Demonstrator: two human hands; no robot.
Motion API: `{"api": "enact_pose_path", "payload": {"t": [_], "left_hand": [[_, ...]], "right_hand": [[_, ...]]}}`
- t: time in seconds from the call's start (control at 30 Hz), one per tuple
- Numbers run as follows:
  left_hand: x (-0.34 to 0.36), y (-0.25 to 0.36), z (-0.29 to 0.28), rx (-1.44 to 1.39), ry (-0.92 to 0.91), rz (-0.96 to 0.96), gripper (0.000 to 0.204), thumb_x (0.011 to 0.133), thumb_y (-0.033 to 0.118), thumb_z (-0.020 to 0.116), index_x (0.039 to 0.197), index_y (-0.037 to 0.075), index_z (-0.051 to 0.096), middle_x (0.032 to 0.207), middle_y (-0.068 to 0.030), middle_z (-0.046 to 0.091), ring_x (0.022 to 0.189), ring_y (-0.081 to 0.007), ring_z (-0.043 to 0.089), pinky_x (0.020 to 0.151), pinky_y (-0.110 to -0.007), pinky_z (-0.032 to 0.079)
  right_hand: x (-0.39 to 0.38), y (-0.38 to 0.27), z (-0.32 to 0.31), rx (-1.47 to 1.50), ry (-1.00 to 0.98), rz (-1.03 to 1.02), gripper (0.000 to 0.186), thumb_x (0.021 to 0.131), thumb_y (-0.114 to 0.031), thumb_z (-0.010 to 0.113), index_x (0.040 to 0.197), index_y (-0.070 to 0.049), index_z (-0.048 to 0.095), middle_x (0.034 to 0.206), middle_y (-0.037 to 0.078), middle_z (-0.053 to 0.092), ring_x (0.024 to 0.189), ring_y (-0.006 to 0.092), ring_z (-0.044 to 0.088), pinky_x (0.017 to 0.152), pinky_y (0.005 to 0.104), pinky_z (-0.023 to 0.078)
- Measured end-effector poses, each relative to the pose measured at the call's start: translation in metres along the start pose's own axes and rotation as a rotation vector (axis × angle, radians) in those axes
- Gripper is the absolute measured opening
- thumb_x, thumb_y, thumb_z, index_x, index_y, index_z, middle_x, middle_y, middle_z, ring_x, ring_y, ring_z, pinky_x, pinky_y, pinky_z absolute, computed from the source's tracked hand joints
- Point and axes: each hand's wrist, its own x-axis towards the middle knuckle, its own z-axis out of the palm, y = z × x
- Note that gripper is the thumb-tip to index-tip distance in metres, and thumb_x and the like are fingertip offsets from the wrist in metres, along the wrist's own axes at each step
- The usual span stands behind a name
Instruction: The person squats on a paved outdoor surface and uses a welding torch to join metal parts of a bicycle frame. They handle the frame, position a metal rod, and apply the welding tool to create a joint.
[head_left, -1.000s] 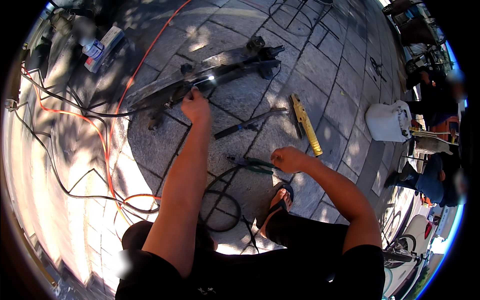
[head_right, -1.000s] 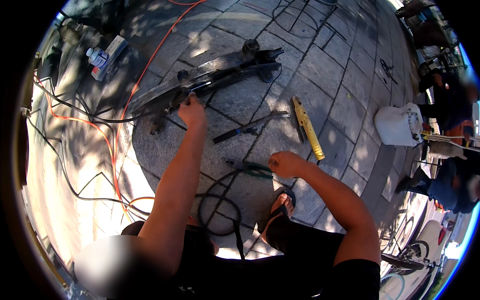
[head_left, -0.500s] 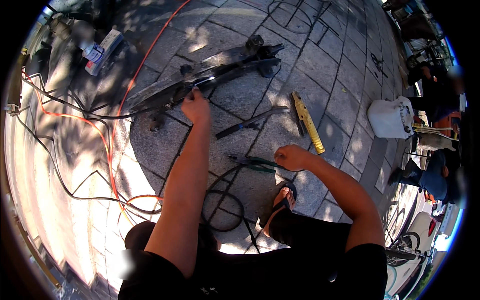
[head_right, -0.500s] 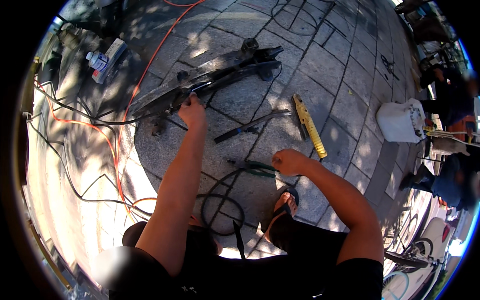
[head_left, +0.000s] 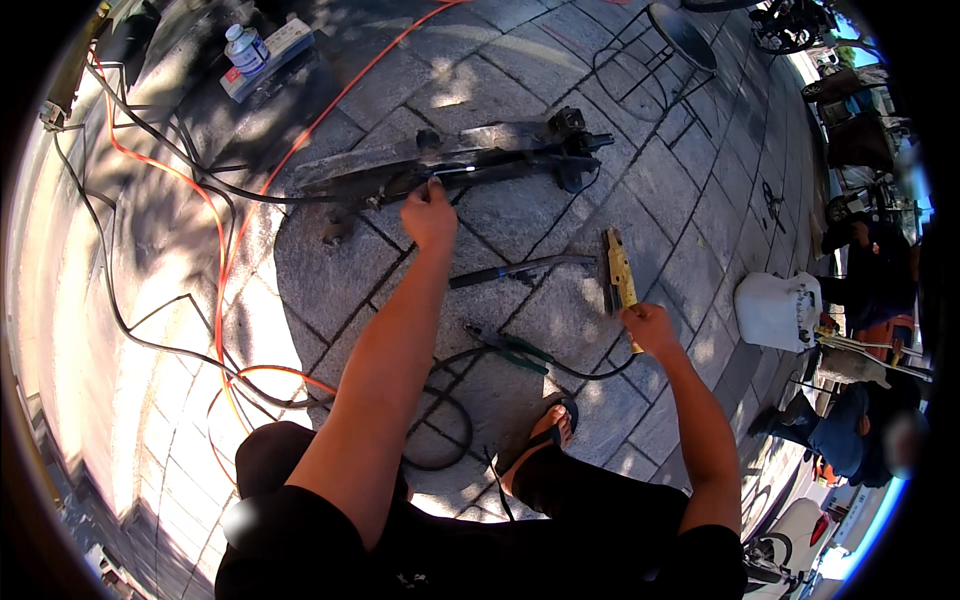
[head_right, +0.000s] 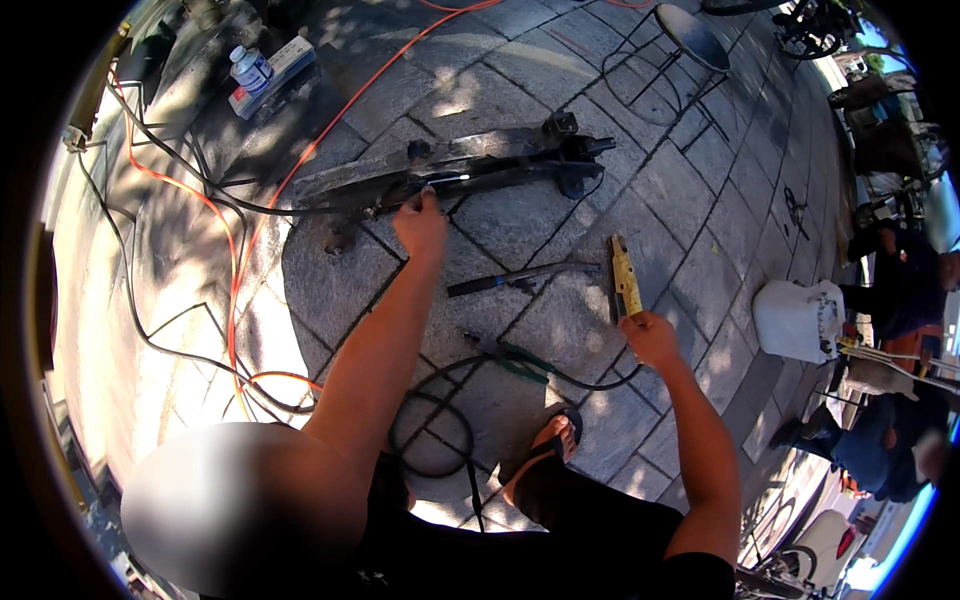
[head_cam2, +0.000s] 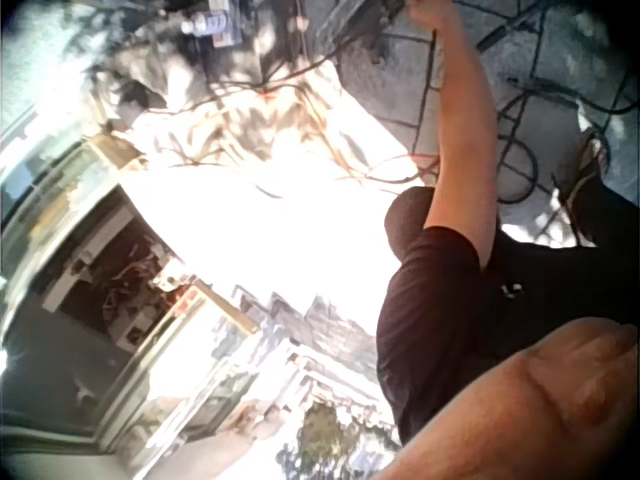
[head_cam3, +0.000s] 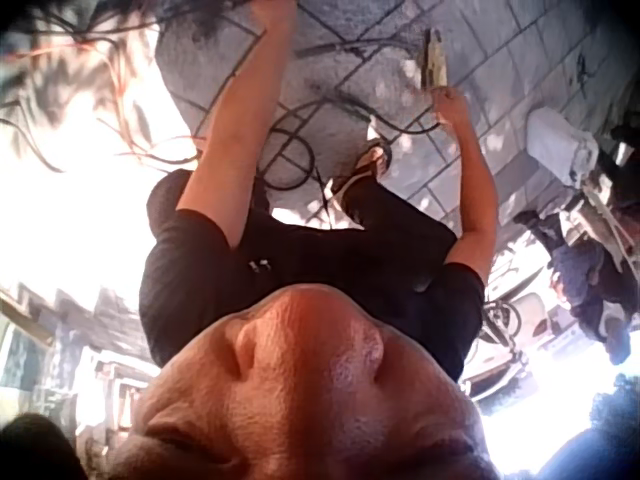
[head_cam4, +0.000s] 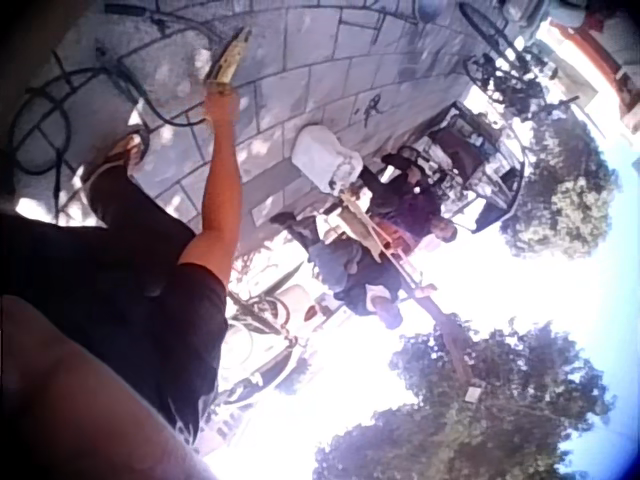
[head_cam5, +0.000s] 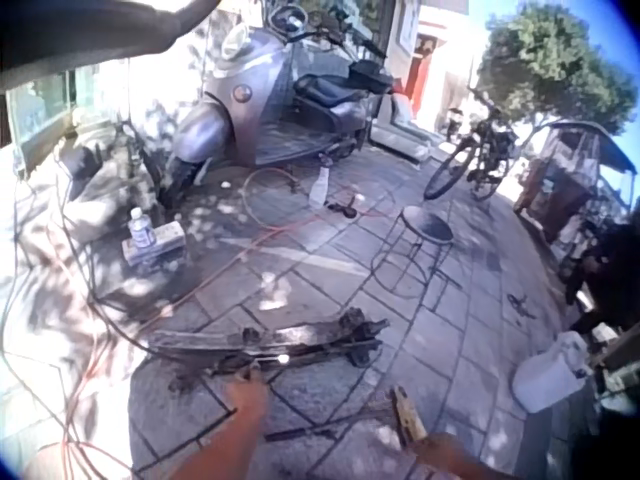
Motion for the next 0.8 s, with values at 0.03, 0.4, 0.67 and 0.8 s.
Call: {"api": "enact_pose_path", "payload": {"t": [0.03, 0.4, 0.67, 0.8], "left_hand": [[-0.001, 0.001, 0.001, -0.017, -0.002, -0.011, 0.04, 0.102, 0.029, 0.07, 0.109, -0.01, 0.073, 0.082, -0.0108, 0.073, 0.058, -0.0153, 0.065, 0.055, -0.032, 0.054], [-0.006, 0.013, -0.004, -0.019, -0.003, -0.006, 0.04, 0.102, 0.03, 0.07, 0.109, -0.01, 0.073, 0.08, -0.0104, 0.073, 0.06, -0.0155, 0.064, 0.057, -0.033, 0.052], [-0.011, 0.024, -0.005, 0.093, -0.011, -0.081, 0.042, 0.1, 0.035, 0.069, 0.109, -0.006, 0.076, 0.094, -0.0196, 0.078, 0.086, -0.0322, 0.076, 0.08, -0.043, 0.056], [-0.005, 0.013, -0.005, 0.075, 0.038, -0.008, 0.041, 0.101, 0.033, 0.071, 0.108, -0.008, 0.075, 0.079, -0.0124, 0.074, 0.065, -0.0178, 0.07, 0.061, -0.036, 0.055]], "right_hand": [[0.006, 0.018, -0.001, -0.03, 0.122, -0.035, 0.032, 0.093, -0.03, 0.07, 0.108, -0.002, 0.076, 0.099, 0.019, 0.077, 0.091, 0.0392, 0.074, 0.082, 0.0441, 0.058], [0.015, 0.03, 0.009, -0.156, -0.019, 0.082, 0.068, 0.094, -0.034, 0.072, 0.149, -0.002, 0.051, 0.139, 0.027, 0.064, 0.123, 0.0414, 0.066, 0.102, 0.0453, 0.053], [0.042, 0.018, 0.02, -0.224, 0.079, 0.075, 0.066, 0.09, -0.035, 0.077, 0.141, 0.0, 0.054, 0.125, 0.03, 0.068, 0.118, 0.045, 0.067, 0.097, 0.0505, 0.054], [0.057, 0.032, 0.029, -0.284, 0.067, 0.004, 0.059, 0.089, -0.033, 0.076, 0.133, 0.002, 0.057, 0.117, 0.03, 0.071, 0.11, 0.0462, 0.069, 0.094, 0.0522, 0.054]]}}
